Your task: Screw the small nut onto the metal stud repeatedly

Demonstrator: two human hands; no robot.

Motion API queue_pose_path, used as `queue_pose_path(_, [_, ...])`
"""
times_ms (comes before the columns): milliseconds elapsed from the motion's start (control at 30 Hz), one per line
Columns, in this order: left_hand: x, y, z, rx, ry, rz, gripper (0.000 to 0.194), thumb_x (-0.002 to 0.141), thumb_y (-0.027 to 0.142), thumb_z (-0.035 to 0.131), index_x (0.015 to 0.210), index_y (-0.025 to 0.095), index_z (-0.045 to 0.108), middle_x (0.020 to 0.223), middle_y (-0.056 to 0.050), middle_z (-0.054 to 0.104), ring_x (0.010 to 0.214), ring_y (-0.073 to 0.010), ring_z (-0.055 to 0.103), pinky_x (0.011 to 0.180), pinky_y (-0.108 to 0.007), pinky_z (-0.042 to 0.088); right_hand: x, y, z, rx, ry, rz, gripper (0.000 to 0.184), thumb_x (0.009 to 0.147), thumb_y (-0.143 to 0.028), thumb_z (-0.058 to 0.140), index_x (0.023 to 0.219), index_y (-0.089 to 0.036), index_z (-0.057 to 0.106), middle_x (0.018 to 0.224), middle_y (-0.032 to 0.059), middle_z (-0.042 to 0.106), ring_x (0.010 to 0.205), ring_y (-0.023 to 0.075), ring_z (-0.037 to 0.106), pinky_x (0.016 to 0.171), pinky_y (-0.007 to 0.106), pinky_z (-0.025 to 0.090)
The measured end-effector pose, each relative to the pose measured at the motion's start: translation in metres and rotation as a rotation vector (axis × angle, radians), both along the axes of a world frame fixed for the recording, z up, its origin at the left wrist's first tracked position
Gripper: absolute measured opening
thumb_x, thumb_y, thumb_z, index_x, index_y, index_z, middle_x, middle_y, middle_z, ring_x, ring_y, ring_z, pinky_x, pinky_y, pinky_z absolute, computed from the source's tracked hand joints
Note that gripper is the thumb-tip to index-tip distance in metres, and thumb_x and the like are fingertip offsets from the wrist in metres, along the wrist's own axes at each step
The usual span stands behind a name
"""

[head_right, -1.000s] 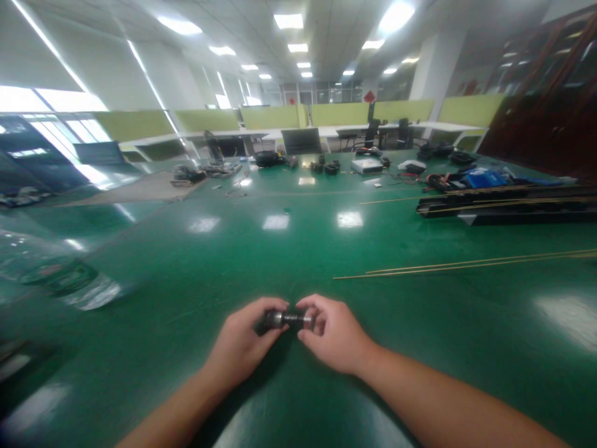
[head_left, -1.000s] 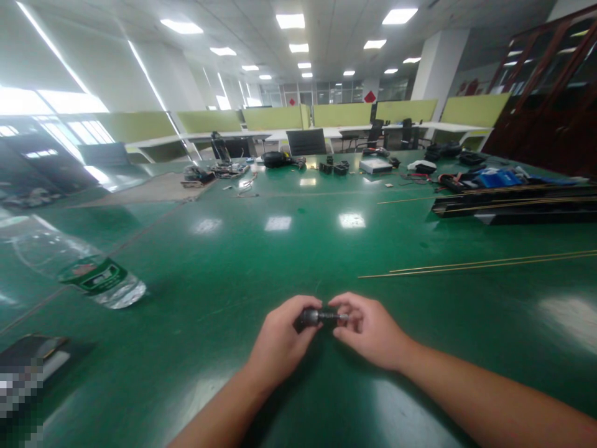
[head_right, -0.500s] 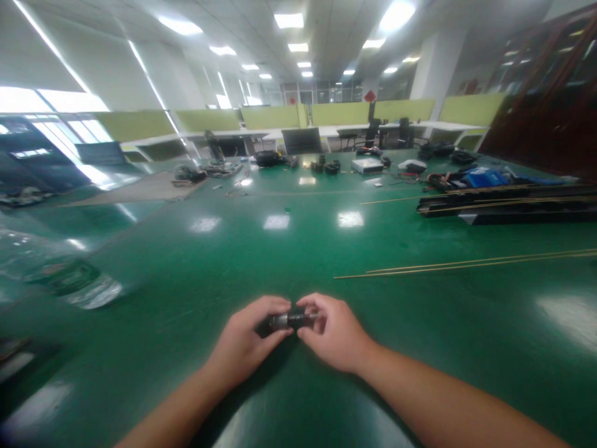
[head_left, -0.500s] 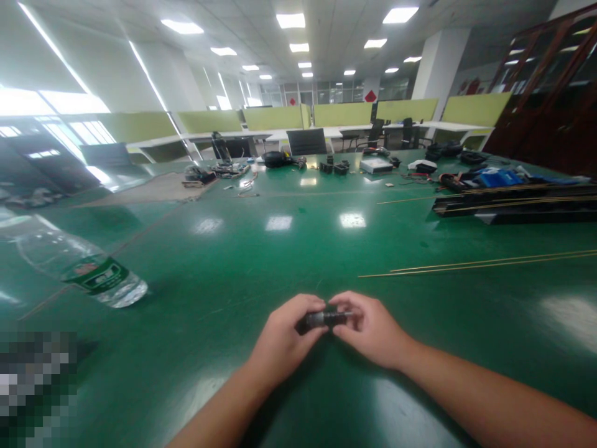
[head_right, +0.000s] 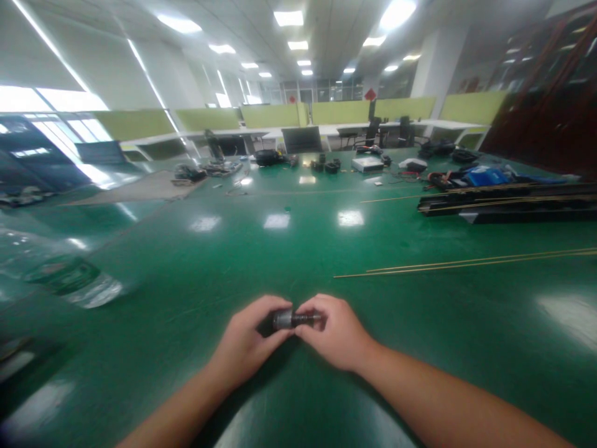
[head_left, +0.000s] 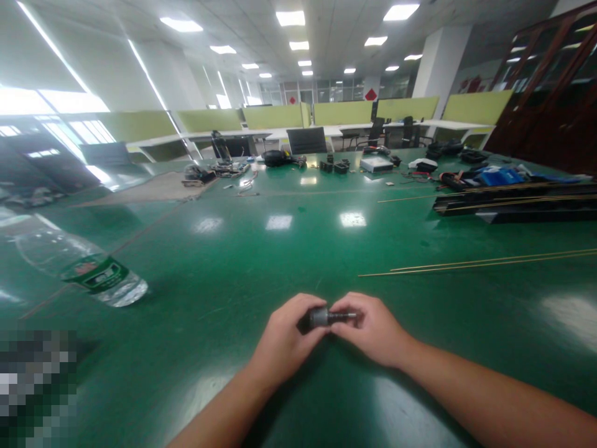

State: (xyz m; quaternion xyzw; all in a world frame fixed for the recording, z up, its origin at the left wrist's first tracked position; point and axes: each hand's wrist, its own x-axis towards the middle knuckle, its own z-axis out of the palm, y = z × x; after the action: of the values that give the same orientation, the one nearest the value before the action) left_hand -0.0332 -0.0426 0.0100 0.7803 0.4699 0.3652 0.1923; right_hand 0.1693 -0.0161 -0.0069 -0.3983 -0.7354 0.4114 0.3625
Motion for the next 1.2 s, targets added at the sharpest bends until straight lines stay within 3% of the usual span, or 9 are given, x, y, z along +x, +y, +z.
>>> queue_pose_path(533, [-0.0023, -0.0004, 0.0033, 0.021, -0.023, 0.037, 0.020, 0.079, 0.020, 0.073, 0.098, 0.021, 0.066, 0.096, -0.003, 0.069, 0.090, -0.0164, 0.064, 0.081, -0.028, 0.051, 0.0009, 0.0024, -0.0002, -0.054, 0.044, 0.001, 0.010, 0.080, -0.021, 0.070, 0.088, -0.018, 0.074, 0.085, 0.0038, 0.068, 0.077, 0.0172, 0.062, 0.072, 0.027, 0.048])
queue_pose_path(900, [-0.0029, -0.0001, 0.0075, 0.043, -0.013, 0.042, 0.019, 0.080, 0.019, 0.072, 0.098, 0.020, 0.066, 0.096, -0.005, 0.070, 0.089, -0.0178, 0.065, 0.081, -0.030, 0.053, -0.0009, 0.0034, -0.0068, -0.128, 0.107, -0.026, 0.013, 0.077, -0.024, 0.072, 0.088, -0.017, 0.072, 0.083, 0.0032, 0.068, 0.073, 0.0162, 0.062, 0.067, 0.026, 0.049])
queue_pose_path(1200, [-0.0064, 0.0007, 0.0081, 0.079, -0.006, 0.050, 0.021, 0.078, 0.019, 0.074, 0.097, 0.021, 0.066, 0.096, -0.004, 0.070, 0.090, -0.0174, 0.065, 0.081, -0.029, 0.053, -0.0023, 0.0025, -0.0046, -0.208, 0.123, -0.061, 0.015, 0.078, -0.028, 0.070, 0.088, -0.016, 0.070, 0.075, 0.0023, 0.068, 0.060, 0.0134, 0.060, 0.053, 0.023, 0.045])
